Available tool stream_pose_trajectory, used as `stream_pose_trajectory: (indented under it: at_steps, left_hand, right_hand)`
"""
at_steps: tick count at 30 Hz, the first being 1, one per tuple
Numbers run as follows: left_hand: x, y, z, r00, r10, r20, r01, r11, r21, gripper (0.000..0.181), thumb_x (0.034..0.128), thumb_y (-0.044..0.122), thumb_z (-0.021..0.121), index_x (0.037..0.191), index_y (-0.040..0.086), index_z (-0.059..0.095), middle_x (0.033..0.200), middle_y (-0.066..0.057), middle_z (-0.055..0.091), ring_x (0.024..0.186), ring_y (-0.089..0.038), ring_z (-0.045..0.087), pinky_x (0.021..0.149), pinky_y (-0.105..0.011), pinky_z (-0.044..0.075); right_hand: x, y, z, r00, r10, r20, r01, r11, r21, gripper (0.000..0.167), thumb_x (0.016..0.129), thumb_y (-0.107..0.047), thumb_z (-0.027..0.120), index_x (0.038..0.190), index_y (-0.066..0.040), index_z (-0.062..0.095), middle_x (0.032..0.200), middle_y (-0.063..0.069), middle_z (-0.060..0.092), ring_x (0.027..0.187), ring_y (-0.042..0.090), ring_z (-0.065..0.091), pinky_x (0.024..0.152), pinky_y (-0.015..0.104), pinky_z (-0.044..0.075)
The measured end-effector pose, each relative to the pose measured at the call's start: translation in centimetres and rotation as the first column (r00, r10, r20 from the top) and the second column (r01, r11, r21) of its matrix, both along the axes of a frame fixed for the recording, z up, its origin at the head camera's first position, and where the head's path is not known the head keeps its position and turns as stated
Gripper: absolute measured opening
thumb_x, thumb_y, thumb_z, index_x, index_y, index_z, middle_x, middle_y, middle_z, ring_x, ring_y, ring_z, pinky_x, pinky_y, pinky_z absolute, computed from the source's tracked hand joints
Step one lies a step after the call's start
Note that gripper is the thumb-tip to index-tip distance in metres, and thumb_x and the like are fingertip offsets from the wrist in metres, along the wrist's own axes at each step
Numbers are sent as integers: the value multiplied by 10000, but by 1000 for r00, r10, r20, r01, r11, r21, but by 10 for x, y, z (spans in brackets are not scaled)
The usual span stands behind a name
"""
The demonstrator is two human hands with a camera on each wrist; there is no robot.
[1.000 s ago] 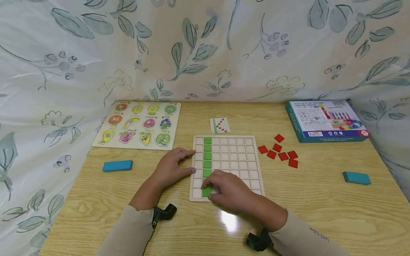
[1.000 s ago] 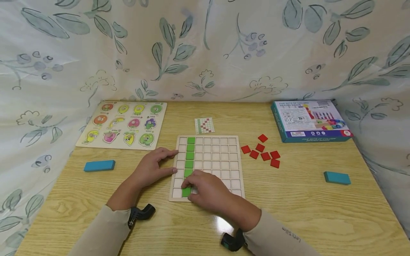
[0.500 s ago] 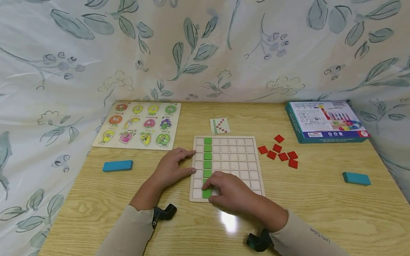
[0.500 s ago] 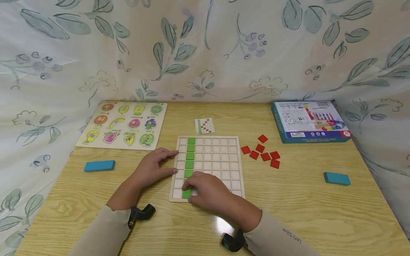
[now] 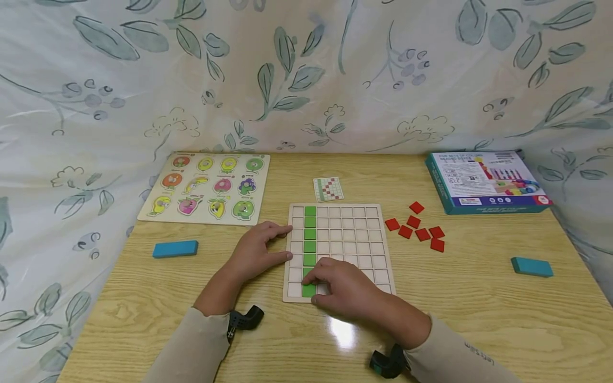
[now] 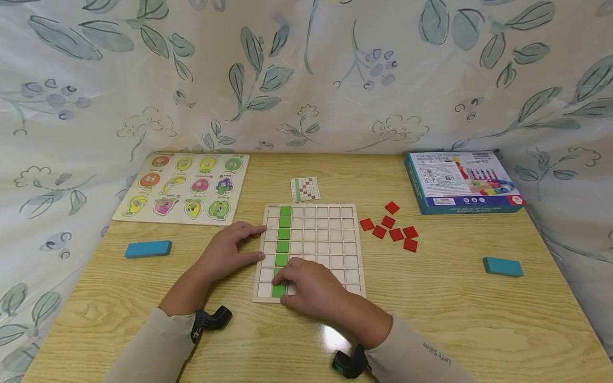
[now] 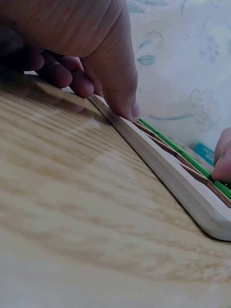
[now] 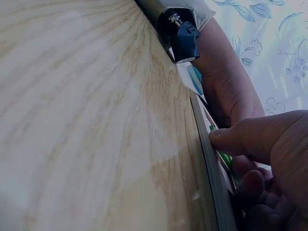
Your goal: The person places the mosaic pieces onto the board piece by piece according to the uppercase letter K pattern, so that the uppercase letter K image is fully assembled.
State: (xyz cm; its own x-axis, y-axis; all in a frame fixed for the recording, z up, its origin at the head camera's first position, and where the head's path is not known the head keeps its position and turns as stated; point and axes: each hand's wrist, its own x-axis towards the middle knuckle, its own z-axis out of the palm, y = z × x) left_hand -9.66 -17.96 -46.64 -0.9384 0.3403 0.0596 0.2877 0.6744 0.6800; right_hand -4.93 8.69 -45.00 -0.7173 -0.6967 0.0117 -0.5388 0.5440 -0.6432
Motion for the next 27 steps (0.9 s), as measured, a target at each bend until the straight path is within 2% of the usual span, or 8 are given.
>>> stream_pose_trajectory:
  at_steps: [6,10,15,27]
  left_hand:
    - [0,0,1,1000,-1,-9,1,1000,-10,616,877,301,895,1444,164,700,1217,-23,682,1149,-236,630,1005,-485,496]
    - [1,0,2,1000,3,-1,-3,1000,-10,614,879,301,895,1446,168,699,1224,-25,681,1158,-238,629,1012,-484,494]
    - [1,1,2,1000,5,12,-5,1000,-7,620,879,304,896,1450,172,697,1233,-20,682,1171,-233,627,1022,-481,493]
    - [1,1,2,1000,4,15,-4,1000,-14,629,880,302,892,1461,171,689,1229,-26,675,1150,-238,617,1002,-480,489]
  right_hand:
    - [2,4,-1,1000,-8,-10,7,999,-45,301,880,-173,842,1176,-209,798,1062,-111,643,822,40,542,792,270,492]
    - [4,9,-2,1000,-25,18,26,995,-96,287,883,-161,836,1162,-210,789,1039,-108,649,754,30,542,737,261,491]
    - [6,18,0,995,-73,61,80,988,-134,254,905,-178,826,1152,-228,792,990,-118,648,736,35,542,671,258,483]
    - [4,55,-1,975,-214,66,223,952,-208,262,905,-119,858,1141,-213,795,995,-78,686,755,107,559,680,264,481]
